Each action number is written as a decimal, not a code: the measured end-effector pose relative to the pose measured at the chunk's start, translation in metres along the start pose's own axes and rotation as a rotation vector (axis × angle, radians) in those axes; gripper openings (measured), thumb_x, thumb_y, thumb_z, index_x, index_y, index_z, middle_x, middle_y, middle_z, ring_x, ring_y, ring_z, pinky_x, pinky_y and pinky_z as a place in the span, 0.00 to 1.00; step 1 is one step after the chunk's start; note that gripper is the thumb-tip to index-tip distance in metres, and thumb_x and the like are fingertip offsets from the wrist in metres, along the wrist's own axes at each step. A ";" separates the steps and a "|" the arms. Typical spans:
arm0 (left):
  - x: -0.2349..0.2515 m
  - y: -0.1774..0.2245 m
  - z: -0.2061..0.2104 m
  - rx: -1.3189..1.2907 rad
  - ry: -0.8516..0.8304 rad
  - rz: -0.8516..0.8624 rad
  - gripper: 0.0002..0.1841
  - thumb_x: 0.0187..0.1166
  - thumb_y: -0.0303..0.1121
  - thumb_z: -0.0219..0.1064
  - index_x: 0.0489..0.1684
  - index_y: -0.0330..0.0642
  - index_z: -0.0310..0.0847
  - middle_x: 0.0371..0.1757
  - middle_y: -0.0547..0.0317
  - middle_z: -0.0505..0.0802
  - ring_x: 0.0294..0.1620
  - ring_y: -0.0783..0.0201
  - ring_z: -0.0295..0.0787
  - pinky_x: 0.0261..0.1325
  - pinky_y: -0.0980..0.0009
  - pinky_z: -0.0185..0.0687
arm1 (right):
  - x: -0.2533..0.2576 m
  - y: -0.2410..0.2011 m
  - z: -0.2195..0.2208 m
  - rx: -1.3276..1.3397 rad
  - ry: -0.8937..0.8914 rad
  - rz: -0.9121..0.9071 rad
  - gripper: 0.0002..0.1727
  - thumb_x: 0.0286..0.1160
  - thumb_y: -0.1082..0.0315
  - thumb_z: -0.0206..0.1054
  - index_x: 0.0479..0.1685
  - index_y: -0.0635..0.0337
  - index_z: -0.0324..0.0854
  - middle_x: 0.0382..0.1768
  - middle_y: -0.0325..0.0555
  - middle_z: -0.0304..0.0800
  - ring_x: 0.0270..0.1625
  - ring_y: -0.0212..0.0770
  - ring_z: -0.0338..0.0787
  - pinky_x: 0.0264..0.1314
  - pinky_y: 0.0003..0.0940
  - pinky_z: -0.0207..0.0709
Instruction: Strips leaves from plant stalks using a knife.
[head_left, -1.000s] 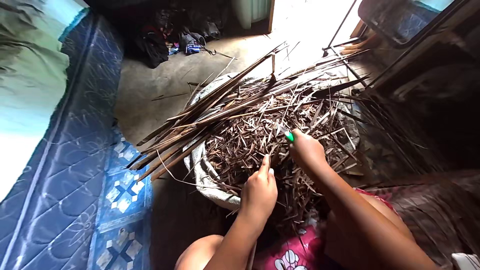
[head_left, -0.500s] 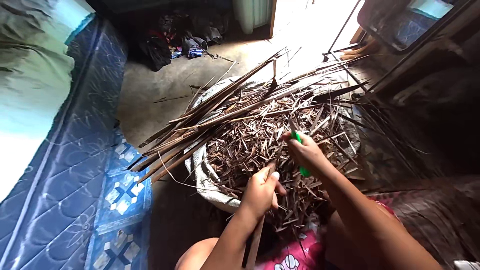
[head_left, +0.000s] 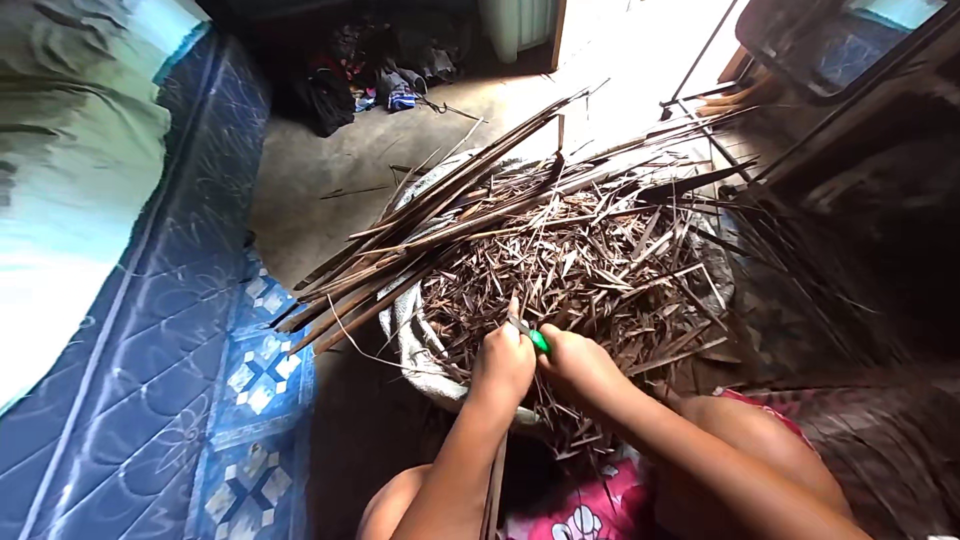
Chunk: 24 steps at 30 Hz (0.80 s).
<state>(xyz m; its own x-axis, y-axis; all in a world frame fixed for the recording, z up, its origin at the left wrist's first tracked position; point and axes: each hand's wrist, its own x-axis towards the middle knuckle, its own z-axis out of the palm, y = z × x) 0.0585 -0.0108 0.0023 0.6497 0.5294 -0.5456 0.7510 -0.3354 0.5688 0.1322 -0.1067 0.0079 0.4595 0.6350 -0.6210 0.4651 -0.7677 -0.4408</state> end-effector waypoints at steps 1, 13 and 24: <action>0.000 0.000 0.000 0.032 0.013 0.005 0.25 0.94 0.33 0.45 0.89 0.40 0.63 0.53 0.42 0.92 0.44 0.52 0.93 0.54 0.54 0.87 | -0.002 -0.003 0.002 -0.057 0.041 0.016 0.17 0.92 0.59 0.53 0.61 0.62 0.77 0.51 0.60 0.90 0.59 0.60 0.92 0.57 0.59 0.81; -0.010 0.001 0.009 0.066 0.117 0.071 0.22 0.92 0.32 0.47 0.77 0.34 0.76 0.54 0.38 0.93 0.58 0.43 0.91 0.65 0.45 0.81 | -0.005 -0.002 -0.015 0.042 -0.005 0.085 0.17 0.90 0.59 0.55 0.61 0.61 0.81 0.54 0.60 0.90 0.62 0.61 0.90 0.60 0.63 0.79; -0.018 0.006 0.018 0.079 0.087 0.142 0.26 0.96 0.37 0.44 0.90 0.41 0.63 0.38 0.47 0.94 0.40 0.51 0.92 0.53 0.51 0.85 | 0.019 0.012 -0.029 -0.040 0.264 0.253 0.18 0.92 0.64 0.51 0.69 0.60 0.78 0.59 0.59 0.91 0.65 0.59 0.91 0.60 0.60 0.81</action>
<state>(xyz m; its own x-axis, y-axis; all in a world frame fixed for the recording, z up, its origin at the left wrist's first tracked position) 0.0535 -0.0364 0.0038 0.7397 0.5366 -0.4061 0.6617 -0.4700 0.5842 0.1682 -0.1019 0.0095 0.7408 0.4298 -0.5162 0.3383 -0.9026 -0.2660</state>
